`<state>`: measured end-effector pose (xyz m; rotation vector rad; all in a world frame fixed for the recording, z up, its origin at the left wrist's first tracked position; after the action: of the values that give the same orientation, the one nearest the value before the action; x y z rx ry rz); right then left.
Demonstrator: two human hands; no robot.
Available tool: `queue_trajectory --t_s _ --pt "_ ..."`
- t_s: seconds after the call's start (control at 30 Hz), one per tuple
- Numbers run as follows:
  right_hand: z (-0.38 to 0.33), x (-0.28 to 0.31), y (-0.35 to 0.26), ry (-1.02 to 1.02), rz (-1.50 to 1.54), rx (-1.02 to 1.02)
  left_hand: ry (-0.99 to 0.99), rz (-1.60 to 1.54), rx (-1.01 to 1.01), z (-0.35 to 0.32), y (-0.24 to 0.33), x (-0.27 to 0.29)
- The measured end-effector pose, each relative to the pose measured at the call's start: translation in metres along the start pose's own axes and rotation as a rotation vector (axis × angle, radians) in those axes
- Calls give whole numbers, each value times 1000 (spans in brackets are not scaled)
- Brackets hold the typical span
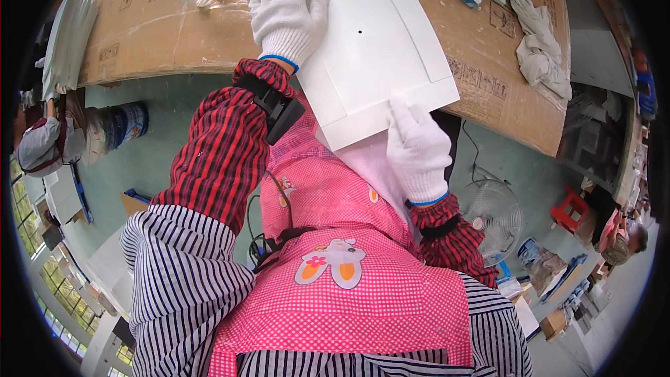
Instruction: Cleaning and inspecting white furniture panels using a cloth and small tool.
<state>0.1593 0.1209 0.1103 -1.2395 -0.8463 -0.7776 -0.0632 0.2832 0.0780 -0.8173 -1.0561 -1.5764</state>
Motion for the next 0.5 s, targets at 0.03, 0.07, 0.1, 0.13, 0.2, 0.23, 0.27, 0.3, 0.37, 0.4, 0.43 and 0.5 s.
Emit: queue_trajectory --t_s 0.03,0.07,0.1,0.13,0.2,0.23,0.27,0.3,0.37,0.4,0.43,0.5 --pt "-1 -2 -6 -30 2 27 -2 -1 5 0 0 0" --pt "1 4 6 24 -17 8 -12 -23 6 3 3 3" --pt "6 11 25 74 -29 -4 -21 -37 13 2 4 6" --pt "14 20 36 202 6 9 -20 -23 22 -1 -1 7" --pt "12 16 34 81 -88 -44 22 -10 13 1 -1 2" --pt "8 10 19 48 -128 -5 22 -10 17 0 -4 0" --pt "0 2 4 58 -113 69 28 -10 9 1 -1 -3" --pt "-6 -5 -11 -8 -115 98 36 4 5 0 -1 -2" --pt "-1 2 0 24 -88 78 31 2 14 1 -2 0" --pt "3 3 13 17 -83 80 18 -2 20 0 -2 0" --pt "9 10 31 85 -98 55 13 3 25 -2 -4 1" --pt "12 16 33 158 -119 36 9 13 19 0 -2 2"
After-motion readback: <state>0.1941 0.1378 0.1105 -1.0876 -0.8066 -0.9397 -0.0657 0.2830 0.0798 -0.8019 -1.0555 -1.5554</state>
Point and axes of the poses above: each hand's wrist, its own z-axis towards the middle knuckle, its own x-axis out of the back of the hand, y = z × x, the point moved 7 cm from there along z, towards the middle knuckle, and after that the axes turned 1 degree about -y, right-handed, at the moved point
